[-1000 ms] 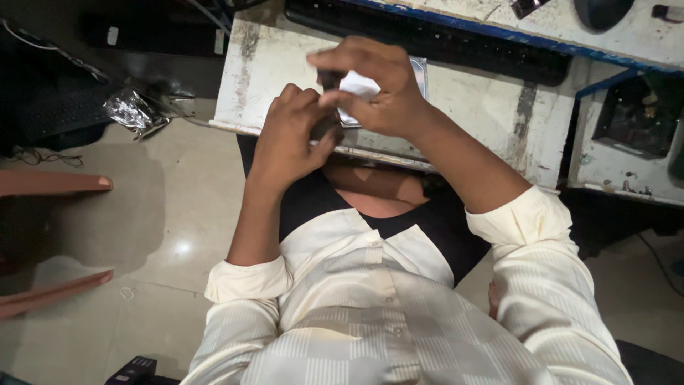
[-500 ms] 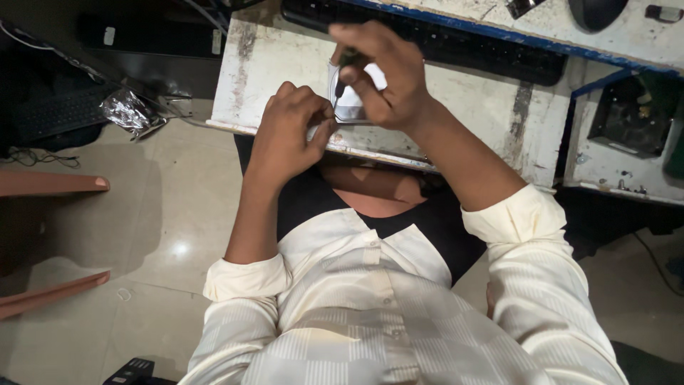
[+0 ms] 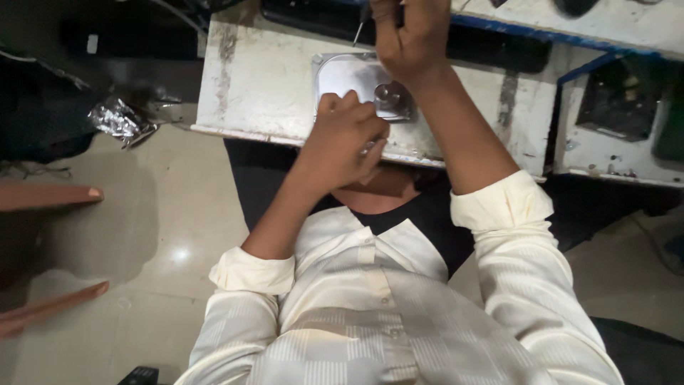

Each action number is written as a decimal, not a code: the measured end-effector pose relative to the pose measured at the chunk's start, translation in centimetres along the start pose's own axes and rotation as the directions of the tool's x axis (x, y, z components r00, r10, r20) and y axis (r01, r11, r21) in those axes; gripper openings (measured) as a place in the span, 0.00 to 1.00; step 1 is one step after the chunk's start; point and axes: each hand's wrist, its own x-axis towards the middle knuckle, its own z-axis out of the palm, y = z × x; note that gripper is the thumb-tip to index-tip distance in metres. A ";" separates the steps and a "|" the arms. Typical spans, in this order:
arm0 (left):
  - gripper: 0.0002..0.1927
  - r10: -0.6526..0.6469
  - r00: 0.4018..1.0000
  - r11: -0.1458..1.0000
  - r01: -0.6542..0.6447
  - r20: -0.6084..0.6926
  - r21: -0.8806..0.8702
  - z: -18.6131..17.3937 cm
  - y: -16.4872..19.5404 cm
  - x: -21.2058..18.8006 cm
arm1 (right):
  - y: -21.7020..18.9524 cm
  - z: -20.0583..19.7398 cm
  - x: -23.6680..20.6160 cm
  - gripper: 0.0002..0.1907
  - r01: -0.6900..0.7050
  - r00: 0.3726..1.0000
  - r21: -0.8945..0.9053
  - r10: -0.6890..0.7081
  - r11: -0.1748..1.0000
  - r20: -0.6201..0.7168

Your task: The person retrieves a screwdriver from a green toolbox and uses it to remove screws from a hard drive placed on a workbench. The person unscrews multiple screws from the hard drive casing and sets them aside.

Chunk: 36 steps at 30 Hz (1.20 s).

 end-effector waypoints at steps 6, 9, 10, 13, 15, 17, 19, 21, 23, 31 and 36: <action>0.03 -0.019 0.988 0.999 0.012 0.152 0.044 4.0 1.0 3.0 | -0.3 -0.4 1.2 0.07 -0.014 0.999 0.023 0.013 1.000 0.049; 0.03 0.017 0.988 0.998 -0.026 0.156 0.054 5.1 1.4 3.4 | -0.7 -0.5 1.3 0.07 -0.049 0.996 0.021 0.048 0.999 0.070; 0.04 0.046 0.990 0.997 -0.053 0.137 0.050 5.2 1.5 3.3 | -0.8 -0.4 1.3 0.07 -0.042 0.997 0.019 0.041 0.999 0.072; 0.04 0.052 0.989 0.997 -0.044 0.139 -0.062 4.0 1.3 2.9 | -0.9 -0.5 1.5 0.07 -0.032 0.998 0.010 0.031 0.999 0.057; 0.06 0.056 0.994 0.995 -0.049 0.094 -0.082 2.0 0.2 2.7 | -1.2 -0.3 1.5 0.08 -0.052 0.998 0.020 0.051 0.998 0.032; 0.07 0.001 1.000 0.996 -0.001 0.000 -0.088 -0.4 -1.3 2.0 | -1.2 -0.5 1.4 0.08 -0.077 0.996 -0.032 0.078 0.997 0.040; 0.09 -0.087 0.985 0.996 0.084 -0.152 -0.025 -3.0 -3.3 1.7 | -0.9 -0.6 1.5 0.07 -0.084 0.995 -0.055 0.087 0.995 0.049; 0.10 -0.153 0.944 0.983 0.175 -0.293 0.051 -4.6 -5.0 1.4 | -0.4 -0.5 1.8 0.06 -0.079 0.994 -0.051 0.082 0.996 0.066; 0.12 -0.208 0.884 0.960 0.266 -0.419 0.084 -5.2 -6.1 1.1 | -0.6 -0.3 1.7 0.08 -0.110 0.988 0.010 0.108 0.994 0.107; 0.25 -0.334 0.925 0.935 0.299 -0.183 -0.192 -4.8 -6.9 0.3 | -1.7 1.7 0.1 0.21 -0.199 0.964 0.128 0.170 0.972 0.205; 0.27 -0.305 0.942 0.951 0.293 -0.141 -0.102 -5.4 -6.6 0.6 | -1.5 2.0 -0.2 0.24 -0.214 0.966 0.180 0.180 0.960 0.185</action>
